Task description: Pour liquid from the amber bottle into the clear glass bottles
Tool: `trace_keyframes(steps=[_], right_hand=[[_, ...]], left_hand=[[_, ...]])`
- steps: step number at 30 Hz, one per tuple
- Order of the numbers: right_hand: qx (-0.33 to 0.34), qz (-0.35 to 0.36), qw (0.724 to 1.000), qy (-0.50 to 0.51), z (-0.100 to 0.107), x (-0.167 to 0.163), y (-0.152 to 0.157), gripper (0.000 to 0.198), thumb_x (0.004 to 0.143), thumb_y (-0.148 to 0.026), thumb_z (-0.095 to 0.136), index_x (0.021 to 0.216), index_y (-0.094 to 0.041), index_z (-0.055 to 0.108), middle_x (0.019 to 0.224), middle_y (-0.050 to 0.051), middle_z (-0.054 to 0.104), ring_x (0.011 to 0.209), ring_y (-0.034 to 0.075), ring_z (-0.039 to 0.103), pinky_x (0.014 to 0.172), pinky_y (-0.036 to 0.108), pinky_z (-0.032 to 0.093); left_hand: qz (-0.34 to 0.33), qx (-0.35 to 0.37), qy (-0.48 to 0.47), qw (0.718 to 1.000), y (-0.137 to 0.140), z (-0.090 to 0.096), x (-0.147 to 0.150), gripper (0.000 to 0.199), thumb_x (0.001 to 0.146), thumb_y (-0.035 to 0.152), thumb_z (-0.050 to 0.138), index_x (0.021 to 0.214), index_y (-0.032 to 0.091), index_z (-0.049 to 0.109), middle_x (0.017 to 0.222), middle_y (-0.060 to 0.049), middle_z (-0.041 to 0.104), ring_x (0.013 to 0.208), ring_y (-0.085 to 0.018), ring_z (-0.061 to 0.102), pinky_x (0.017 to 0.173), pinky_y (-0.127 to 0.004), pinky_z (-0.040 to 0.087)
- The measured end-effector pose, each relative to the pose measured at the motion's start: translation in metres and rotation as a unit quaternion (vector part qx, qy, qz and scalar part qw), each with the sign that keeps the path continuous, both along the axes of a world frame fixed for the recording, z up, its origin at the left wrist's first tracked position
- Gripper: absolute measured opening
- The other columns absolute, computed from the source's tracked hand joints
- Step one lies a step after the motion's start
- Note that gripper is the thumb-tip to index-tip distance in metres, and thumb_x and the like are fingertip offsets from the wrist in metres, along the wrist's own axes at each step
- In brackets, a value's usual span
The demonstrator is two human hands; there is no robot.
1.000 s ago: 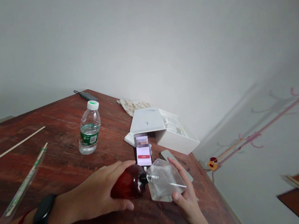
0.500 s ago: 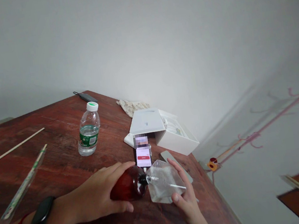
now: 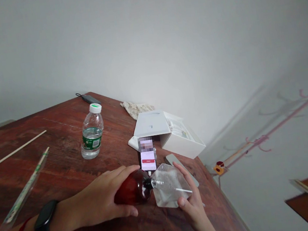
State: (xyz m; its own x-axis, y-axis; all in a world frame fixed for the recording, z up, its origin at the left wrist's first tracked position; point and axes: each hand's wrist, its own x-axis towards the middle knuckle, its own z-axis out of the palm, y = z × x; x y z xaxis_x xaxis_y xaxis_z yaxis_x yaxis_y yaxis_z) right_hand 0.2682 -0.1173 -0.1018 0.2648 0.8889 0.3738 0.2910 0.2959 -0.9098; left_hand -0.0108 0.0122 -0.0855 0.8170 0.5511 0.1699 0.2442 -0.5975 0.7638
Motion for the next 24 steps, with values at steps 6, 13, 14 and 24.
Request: trace_keyframes(steps=[6,13,14,24], right_hand=[[0.000,-0.005,1.000,-0.020,-0.0011,0.0021,0.0000,0.089,0.076,-0.076,0.082,0.148,-0.027,0.063,0.135,0.013,0.076,0.118,0.038,0.075,0.099,0.044,0.061],[-0.003,-0.023,1.000,-0.019,-0.0042,0.0035,-0.0004,0.093,0.071,-0.078,0.084,0.147,-0.027,0.063,0.144,0.014,0.072,0.126,0.040,0.071,0.104,0.047,0.059],[-0.003,-0.022,1.000,-0.018,-0.0045,0.0037,-0.0004,0.094,0.071,-0.078,0.084,0.147,-0.027,0.063,0.143,0.013,0.072,0.125,0.039,0.072,0.104,0.047,0.059],[0.001,-0.029,1.000,0.000,0.0003,-0.0005,-0.0010,0.097,0.069,-0.075,0.087,0.148,-0.025,0.061,0.140,0.015,0.074,0.125,0.040,0.073,0.104,0.047,0.060]], left_hand=[[0.007,0.000,0.006,1.000,0.0002,-0.0007,0.0000,0.097,0.078,0.044,0.094,0.159,0.026,0.045,0.161,-0.010,0.057,0.144,-0.039,0.057,0.122,-0.054,0.046],[0.006,-0.001,-0.004,1.000,-0.0006,0.0012,0.0003,0.093,0.078,0.047,0.094,0.157,0.027,0.049,0.159,-0.010,0.059,0.142,-0.039,0.059,0.120,-0.052,0.048],[0.007,0.001,-0.007,1.000,-0.0008,0.0013,0.0003,0.093,0.078,0.046,0.094,0.157,0.028,0.049,0.159,-0.010,0.059,0.142,-0.039,0.059,0.120,-0.052,0.048],[0.005,0.002,-0.006,1.000,-0.0023,0.0016,0.0002,0.092,0.077,0.045,0.093,0.156,0.029,0.049,0.157,-0.008,0.061,0.141,-0.038,0.060,0.119,-0.051,0.049]])
